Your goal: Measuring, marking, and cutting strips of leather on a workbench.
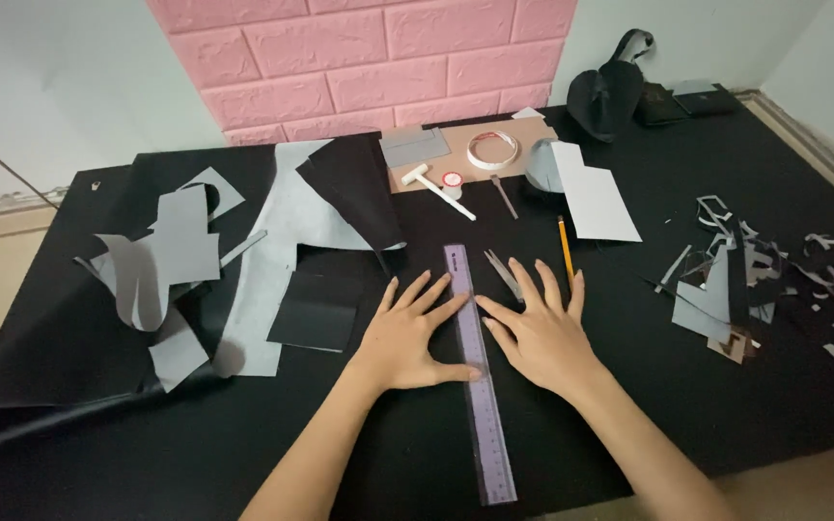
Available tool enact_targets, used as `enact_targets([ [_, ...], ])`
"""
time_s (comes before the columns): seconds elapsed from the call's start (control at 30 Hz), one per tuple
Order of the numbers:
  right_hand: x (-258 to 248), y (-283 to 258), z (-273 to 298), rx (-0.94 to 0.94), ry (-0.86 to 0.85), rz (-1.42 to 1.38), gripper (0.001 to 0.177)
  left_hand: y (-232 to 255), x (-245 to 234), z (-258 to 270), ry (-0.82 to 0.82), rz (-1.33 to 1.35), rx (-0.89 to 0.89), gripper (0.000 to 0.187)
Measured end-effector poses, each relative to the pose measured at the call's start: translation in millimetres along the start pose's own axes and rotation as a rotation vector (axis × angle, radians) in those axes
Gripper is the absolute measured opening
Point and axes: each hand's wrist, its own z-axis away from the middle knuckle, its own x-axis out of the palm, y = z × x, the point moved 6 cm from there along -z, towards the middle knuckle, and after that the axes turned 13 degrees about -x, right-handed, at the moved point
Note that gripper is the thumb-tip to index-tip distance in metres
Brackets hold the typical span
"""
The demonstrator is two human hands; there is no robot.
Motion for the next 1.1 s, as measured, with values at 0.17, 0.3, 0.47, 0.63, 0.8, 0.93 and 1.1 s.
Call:
enact_targets([
  [0.17, -2, 0, 0, 0.000, 0.024, 0.000, 0.036, 0, 0, 0, 0.011, 0.009, 0.014, 0.109],
  [0.3, -2, 0, -1, 0.003, 0.021, -0.040, 0.036, 0, -1, 1, 0.016, 0.024, 0.019, 0.110],
  [0.47, -4, 18, -4, 0.041, 0.079, -0.106, 0.035, -2, 1, 0, 0.038, 0.032, 0.031, 0.110],
  [0.63, -11, 98, 8, 0.354, 0.338, -0.115, 0.037, -2, -1, 0, 0.035, 0.032, 0.017, 0.112],
  [0.8, -4, 108, 19, 0.611, -0.047, -0.084, 0.069, 0, -2, 1, 0.021, 0.051, -0.003, 0.111],
  [0.93, 22, 116, 17, 0.564, -0.076, -0.088, 0.052, -2, 1, 0, 0.038, 0.049, 0.008, 0.111],
  [1.1, 40, 124, 12, 0.425, 0.122, 0.066, 0.044, -3, 0, 0, 0.053, 0.050, 0.014, 0.109],
])
